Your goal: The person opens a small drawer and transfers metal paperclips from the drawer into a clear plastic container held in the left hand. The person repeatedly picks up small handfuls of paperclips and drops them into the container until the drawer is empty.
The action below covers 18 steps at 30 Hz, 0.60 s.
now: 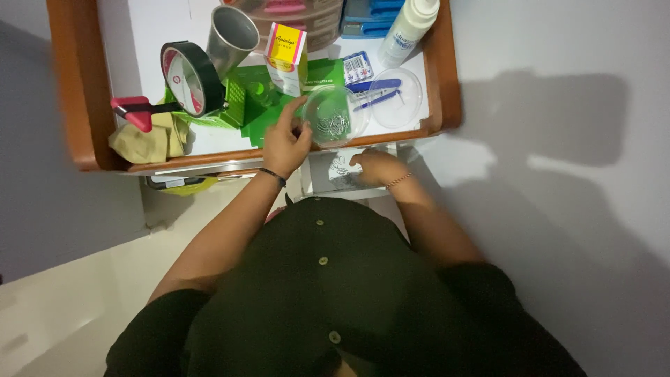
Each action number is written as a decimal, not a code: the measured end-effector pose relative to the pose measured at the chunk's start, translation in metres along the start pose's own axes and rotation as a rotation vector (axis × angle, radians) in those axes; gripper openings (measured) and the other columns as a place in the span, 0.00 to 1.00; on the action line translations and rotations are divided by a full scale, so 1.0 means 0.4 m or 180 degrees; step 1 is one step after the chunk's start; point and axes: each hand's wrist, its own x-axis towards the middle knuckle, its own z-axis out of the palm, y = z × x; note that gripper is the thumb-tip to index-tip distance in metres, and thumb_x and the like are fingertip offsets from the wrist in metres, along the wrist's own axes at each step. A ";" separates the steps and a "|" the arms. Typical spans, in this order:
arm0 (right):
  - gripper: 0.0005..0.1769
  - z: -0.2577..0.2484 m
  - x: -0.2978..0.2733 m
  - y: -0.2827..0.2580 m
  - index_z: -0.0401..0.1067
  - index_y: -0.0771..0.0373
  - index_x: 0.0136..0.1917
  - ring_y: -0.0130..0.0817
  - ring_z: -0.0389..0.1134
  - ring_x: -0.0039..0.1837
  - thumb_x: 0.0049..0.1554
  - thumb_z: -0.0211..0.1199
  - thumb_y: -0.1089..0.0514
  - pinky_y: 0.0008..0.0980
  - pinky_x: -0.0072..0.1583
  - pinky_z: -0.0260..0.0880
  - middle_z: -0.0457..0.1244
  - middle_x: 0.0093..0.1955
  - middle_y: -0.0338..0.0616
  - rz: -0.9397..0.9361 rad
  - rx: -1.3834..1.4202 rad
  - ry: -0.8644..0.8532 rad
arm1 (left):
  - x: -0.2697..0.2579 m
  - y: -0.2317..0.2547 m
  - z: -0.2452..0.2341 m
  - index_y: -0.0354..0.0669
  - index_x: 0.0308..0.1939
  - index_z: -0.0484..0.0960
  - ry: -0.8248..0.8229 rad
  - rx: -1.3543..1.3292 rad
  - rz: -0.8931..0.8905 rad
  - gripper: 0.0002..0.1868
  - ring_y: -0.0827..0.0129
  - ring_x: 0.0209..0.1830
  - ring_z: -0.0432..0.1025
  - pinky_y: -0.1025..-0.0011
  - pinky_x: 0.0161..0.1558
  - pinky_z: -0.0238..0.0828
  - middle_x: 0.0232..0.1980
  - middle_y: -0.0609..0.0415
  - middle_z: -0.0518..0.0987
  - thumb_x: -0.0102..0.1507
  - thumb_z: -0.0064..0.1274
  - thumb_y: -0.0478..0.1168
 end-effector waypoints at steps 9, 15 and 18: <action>0.24 0.205 0.191 0.101 0.73 0.51 0.69 0.51 0.67 0.69 0.59 0.59 0.59 0.57 0.66 0.67 0.67 0.66 0.54 0.0133 -0.0297 0.0075 | 0.003 -0.005 0.006 0.62 0.67 0.73 0.0078 0.0058 0.0110 0.28 0.52 0.30 0.79 0.57 0.37 0.73 0.28 0.52 0.82 0.63 0.52 0.36; 0.22 0.349 0.303 0.161 0.72 0.58 0.70 0.50 0.67 0.69 0.65 0.50 0.57 0.64 0.68 0.60 0.68 0.66 0.54 0.0392 -0.0361 -0.0072 | 0.003 0.008 0.005 0.57 0.66 0.73 0.0112 0.0066 0.0207 0.27 0.47 0.31 0.79 0.56 0.35 0.73 0.28 0.49 0.82 0.63 0.52 0.34; 0.20 0.293 0.237 0.138 0.75 0.63 0.65 0.52 0.70 0.67 0.65 0.49 0.62 0.58 0.66 0.67 0.68 0.64 0.60 0.0058 -0.0386 -0.0149 | 0.003 0.018 0.001 0.59 0.66 0.73 0.0093 0.0127 0.0148 0.26 0.48 0.32 0.79 0.56 0.38 0.74 0.30 0.49 0.83 0.64 0.51 0.35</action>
